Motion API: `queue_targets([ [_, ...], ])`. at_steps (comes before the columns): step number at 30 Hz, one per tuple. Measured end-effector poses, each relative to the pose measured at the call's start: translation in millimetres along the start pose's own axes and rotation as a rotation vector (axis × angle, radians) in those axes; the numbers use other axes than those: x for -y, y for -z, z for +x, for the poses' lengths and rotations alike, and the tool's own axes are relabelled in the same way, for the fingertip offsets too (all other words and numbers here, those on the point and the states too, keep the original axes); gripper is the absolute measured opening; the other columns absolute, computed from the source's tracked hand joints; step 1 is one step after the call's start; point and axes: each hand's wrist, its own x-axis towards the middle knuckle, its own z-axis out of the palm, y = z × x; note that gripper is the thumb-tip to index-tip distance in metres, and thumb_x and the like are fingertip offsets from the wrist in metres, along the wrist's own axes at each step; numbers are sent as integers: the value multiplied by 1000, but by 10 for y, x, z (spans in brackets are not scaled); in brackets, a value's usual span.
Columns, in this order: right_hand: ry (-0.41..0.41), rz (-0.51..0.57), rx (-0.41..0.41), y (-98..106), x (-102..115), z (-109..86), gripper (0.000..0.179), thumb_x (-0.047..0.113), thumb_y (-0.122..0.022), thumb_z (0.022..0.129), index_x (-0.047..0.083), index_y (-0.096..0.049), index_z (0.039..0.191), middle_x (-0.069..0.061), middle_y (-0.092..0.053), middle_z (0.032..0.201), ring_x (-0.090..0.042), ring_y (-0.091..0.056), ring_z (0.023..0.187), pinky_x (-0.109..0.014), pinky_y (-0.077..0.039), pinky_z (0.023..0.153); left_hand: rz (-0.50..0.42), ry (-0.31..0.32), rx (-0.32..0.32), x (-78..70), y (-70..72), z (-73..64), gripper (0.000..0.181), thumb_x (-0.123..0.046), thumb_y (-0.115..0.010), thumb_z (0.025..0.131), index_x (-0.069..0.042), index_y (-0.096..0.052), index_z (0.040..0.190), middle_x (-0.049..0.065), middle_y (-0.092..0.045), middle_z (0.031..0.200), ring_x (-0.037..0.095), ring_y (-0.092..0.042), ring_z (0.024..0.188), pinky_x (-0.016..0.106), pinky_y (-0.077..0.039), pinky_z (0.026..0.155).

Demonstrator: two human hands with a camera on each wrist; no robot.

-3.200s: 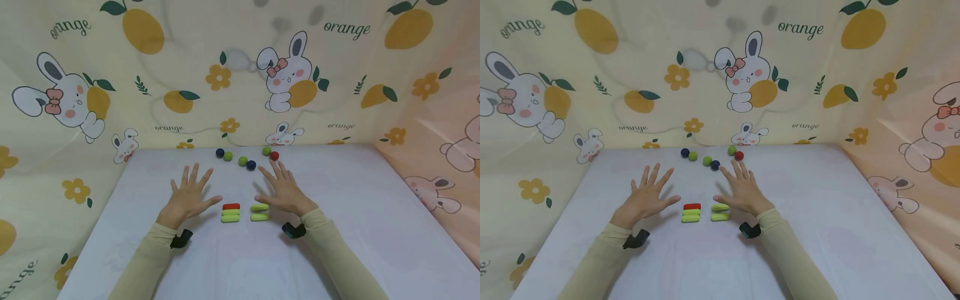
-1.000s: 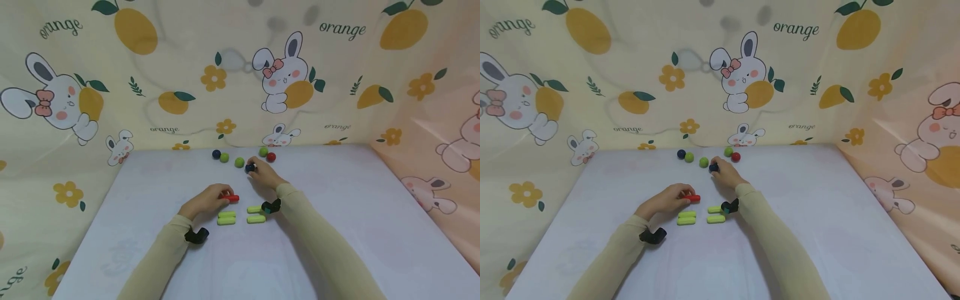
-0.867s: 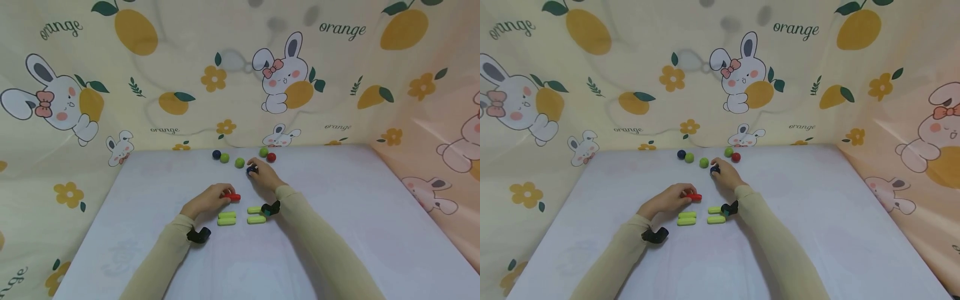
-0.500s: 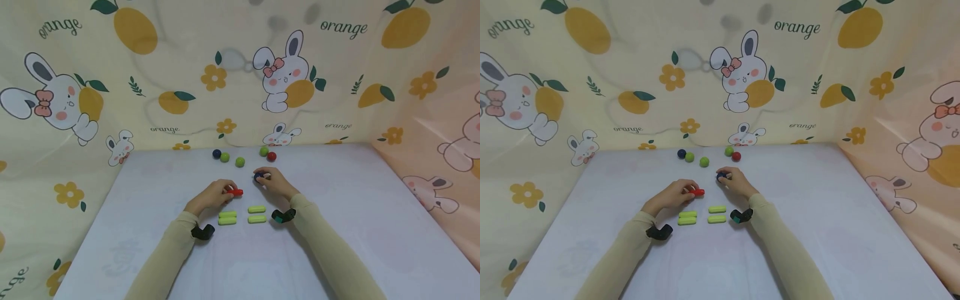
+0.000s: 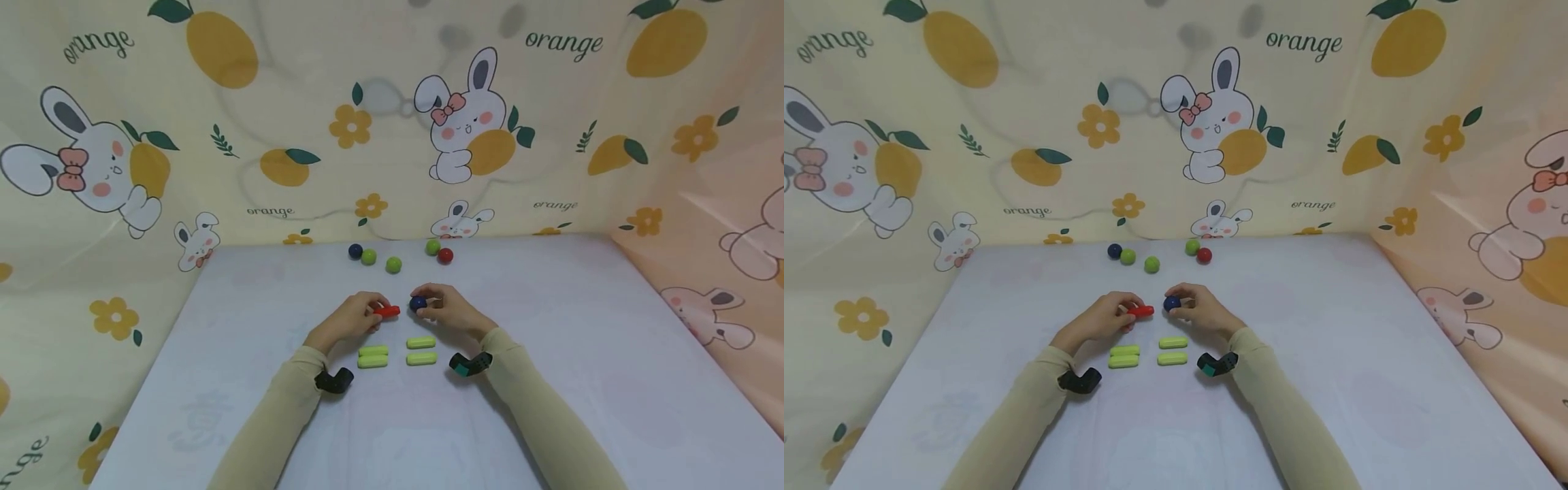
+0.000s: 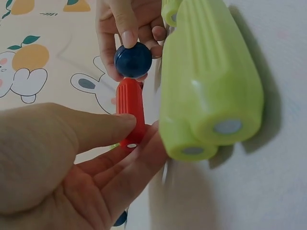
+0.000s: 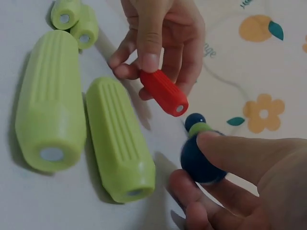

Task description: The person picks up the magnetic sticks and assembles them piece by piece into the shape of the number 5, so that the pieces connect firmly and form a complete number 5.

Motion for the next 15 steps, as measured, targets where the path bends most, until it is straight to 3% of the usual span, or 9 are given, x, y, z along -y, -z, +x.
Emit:
queue_targets([
  [7,47,-9,32,-58,18,-16,37,9,-67,96,7,-59,132,-17,-62,135,-26,-63,112,-40,-50,100,6,-21,9,-28,-7,-8,29,-3,-57,101,-9,-64,128,11,-67,108,13,-63,74,24,-53,67],
  [15,82,-31,54,-80,12,-3,37,10,-68,96,5,-60,132,-19,-63,134,-25,-63,109,-41,-50,101,48,-47,3,-39,-23,7,28,-6,-58,101,-11,-66,126,8,-67,103,13,-63,75,25,-51,67],
])
